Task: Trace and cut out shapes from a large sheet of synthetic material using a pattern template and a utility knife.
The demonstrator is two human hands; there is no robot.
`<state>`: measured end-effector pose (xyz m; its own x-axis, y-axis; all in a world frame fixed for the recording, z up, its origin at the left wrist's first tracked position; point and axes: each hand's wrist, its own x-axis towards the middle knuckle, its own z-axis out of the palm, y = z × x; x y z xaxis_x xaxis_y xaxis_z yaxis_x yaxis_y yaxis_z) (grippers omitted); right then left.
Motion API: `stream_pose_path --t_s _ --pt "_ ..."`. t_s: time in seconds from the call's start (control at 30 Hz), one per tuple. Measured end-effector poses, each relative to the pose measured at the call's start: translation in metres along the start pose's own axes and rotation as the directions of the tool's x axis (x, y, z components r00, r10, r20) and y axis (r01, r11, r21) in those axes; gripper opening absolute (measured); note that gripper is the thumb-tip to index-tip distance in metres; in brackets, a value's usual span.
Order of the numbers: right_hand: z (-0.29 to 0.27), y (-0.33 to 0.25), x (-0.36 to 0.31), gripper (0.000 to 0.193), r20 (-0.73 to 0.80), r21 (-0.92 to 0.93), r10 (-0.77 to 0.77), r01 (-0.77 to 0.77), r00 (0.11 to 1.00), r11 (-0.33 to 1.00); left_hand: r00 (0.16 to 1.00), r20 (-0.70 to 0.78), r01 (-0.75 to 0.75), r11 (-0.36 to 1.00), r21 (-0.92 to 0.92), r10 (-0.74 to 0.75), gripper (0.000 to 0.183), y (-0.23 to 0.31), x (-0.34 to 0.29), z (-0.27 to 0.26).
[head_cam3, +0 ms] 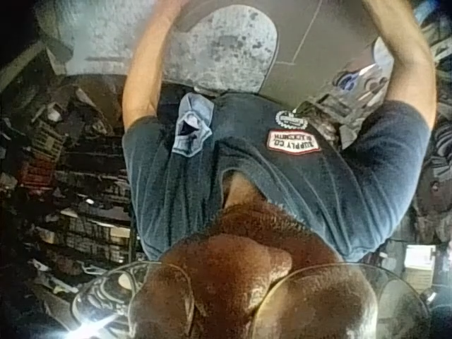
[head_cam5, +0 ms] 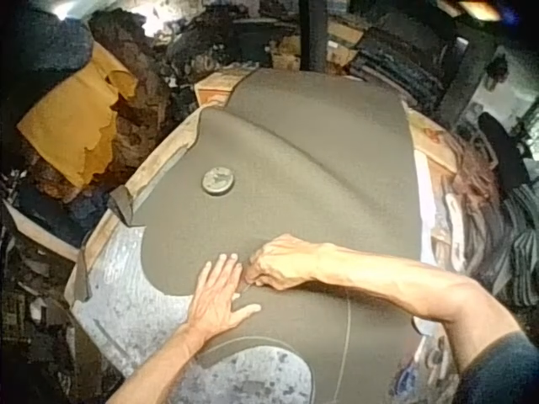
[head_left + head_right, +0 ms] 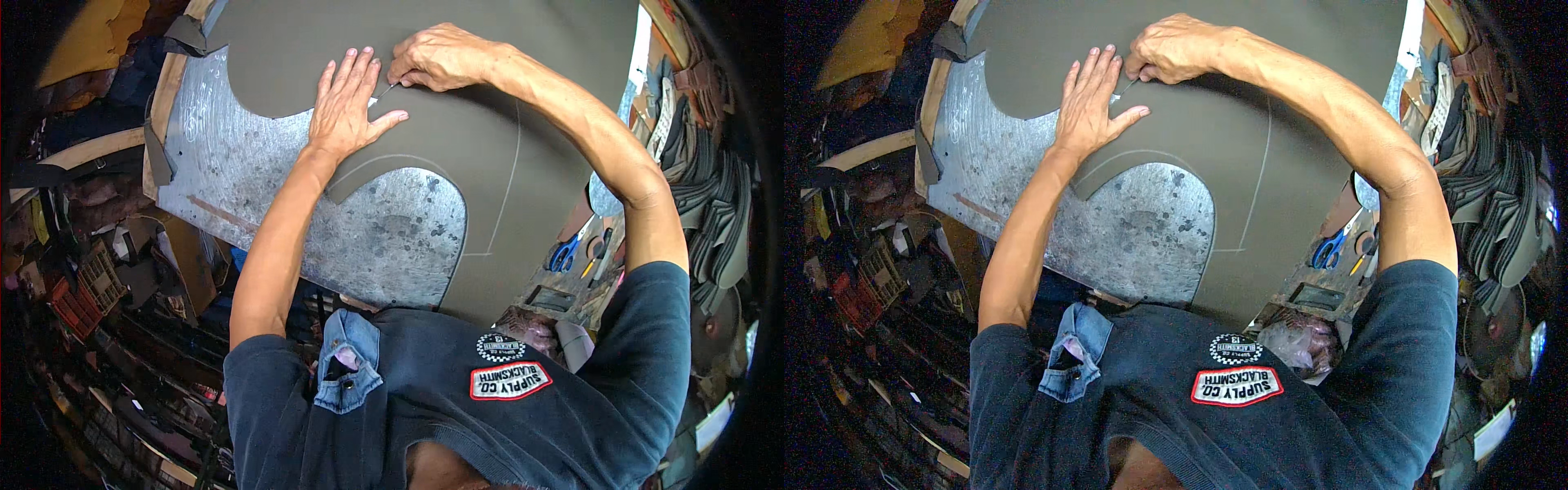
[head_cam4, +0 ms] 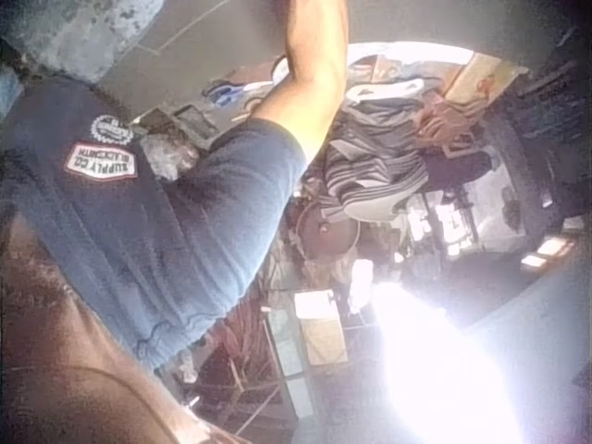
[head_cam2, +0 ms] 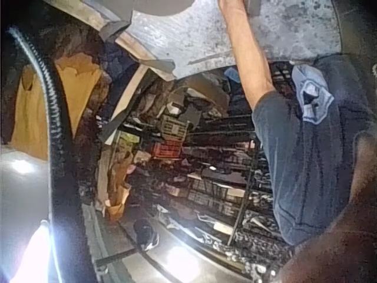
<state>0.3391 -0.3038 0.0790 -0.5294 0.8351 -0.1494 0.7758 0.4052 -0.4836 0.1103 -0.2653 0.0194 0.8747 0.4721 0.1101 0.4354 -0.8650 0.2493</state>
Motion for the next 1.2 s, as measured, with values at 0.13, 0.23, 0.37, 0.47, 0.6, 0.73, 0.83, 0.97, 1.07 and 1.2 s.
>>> stream_pose_path --t_s 0.13,0.23,0.37,0.47,0.6,0.73,0.83,0.97,1.07,1.2 --pt "0.002 0.007 -0.006 0.019 -0.013 0.006 0.026 -0.026 1.000 1.000 1.000 0.022 0.012 1.000 -0.001 -0.012 0.093 0.001 0.000 -0.001" --pt "-0.004 0.016 -0.017 0.019 -0.033 -0.022 0.032 -0.033 0.999 0.999 1.000 0.023 0.011 1.000 0.002 -0.011 0.092 0.002 0.001 -0.003" --pt "-0.012 0.020 -0.030 0.020 0.005 -0.013 0.144 -0.144 0.990 0.989 1.000 0.009 0.008 1.000 -0.015 -0.007 0.091 0.003 0.003 -0.003" --pt "-0.012 0.027 -0.036 0.021 -0.033 -0.022 0.139 -0.139 0.990 0.990 1.000 -0.023 -0.004 1.000 -0.011 0.004 0.090 0.002 0.001 -0.002" --pt "-0.015 0.030 -0.044 0.022 -0.040 -0.025 0.188 -0.189 0.981 0.982 1.000 0.018 0.009 1.000 -0.019 -0.009 0.090 0.002 0.001 -0.004" --pt "-0.025 0.032 -0.054 0.023 0.015 0.037 0.285 -0.285 0.959 0.958 1.000 -0.008 -0.008 1.000 -0.025 0.007 0.090 0.002 0.001 -0.003" --pt "-0.015 0.038 -0.063 0.023 -0.144 -0.088 0.224 -0.238 0.964 0.967 0.999 -0.034 -0.022 0.999 -0.026 0.021 0.090 0.002 0.001 -0.003" --pt "-0.023 0.042 -0.070 0.025 0.007 0.037 0.344 -0.344 0.939 0.938 0.999 -0.028 -0.022 0.999 -0.025 0.021 0.089 0.001 0.000 -0.002" --pt "-0.013 0.049 -0.080 0.026 -0.058 0.008 0.356 -0.356 0.933 0.934 1.000 -0.022 -0.023 0.999 -0.023 0.023 0.089 0.001 0.001 -0.003" --pt "-0.008 0.045 -0.086 0.027 -0.077 0.012 0.413 -0.413 0.907 0.911 1.000 0.031 -0.001 1.000 -0.031 0.002 0.090 0.001 0.000 -0.003"
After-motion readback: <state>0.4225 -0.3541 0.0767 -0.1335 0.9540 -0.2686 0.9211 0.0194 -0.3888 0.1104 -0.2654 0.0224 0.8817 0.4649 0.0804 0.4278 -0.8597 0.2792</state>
